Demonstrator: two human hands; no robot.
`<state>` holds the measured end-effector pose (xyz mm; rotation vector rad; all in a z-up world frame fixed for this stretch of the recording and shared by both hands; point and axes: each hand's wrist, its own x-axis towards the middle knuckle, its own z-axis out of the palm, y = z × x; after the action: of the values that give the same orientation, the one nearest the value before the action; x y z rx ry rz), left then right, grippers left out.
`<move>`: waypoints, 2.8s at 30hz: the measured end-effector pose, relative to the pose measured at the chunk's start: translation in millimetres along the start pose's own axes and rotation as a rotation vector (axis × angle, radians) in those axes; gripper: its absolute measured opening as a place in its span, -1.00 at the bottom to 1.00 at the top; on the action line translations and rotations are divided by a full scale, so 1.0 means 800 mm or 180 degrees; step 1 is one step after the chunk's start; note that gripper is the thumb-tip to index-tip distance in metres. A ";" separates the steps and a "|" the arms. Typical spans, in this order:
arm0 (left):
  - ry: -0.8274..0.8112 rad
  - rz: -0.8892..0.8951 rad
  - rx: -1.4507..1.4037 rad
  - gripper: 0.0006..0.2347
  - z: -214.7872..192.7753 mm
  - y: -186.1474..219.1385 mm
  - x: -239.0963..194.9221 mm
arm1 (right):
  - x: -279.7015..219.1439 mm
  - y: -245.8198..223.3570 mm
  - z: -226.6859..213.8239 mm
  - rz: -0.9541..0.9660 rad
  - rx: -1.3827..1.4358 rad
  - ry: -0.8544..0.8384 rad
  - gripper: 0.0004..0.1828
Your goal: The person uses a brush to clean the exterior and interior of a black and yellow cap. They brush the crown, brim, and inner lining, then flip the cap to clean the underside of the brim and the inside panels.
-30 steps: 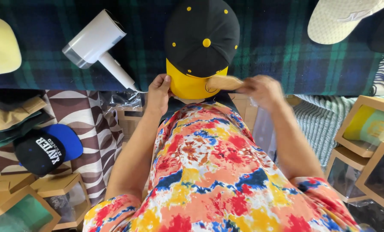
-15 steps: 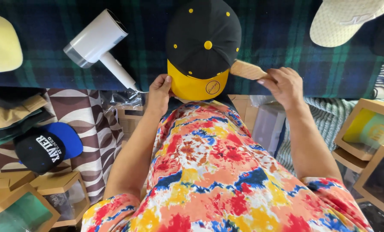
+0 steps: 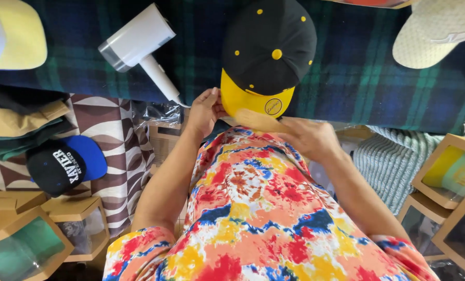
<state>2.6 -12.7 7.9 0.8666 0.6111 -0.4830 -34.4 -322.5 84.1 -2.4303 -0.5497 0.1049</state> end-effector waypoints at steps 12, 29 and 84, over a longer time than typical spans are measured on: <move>-0.0162 -0.0308 -0.0792 -0.47 -0.023 -0.013 -0.016 | 0.058 -0.038 0.060 -0.0266 -0.1354 0.0007 -0.61; -0.0257 -0.0307 -0.0665 -0.39 -0.028 -0.023 0.006 | 0.019 0.006 0.036 -0.0054 0.0402 -0.0429 -0.73; 0.0494 0.0475 0.0945 -0.83 0.075 0.018 -0.051 | -0.049 0.254 -0.074 0.0646 -0.1092 0.0396 -0.70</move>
<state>-0.9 -47.4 73.0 1.2315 0.6196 -0.3779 16.0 -516.8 6.1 -2.7995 -0.2809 -0.0617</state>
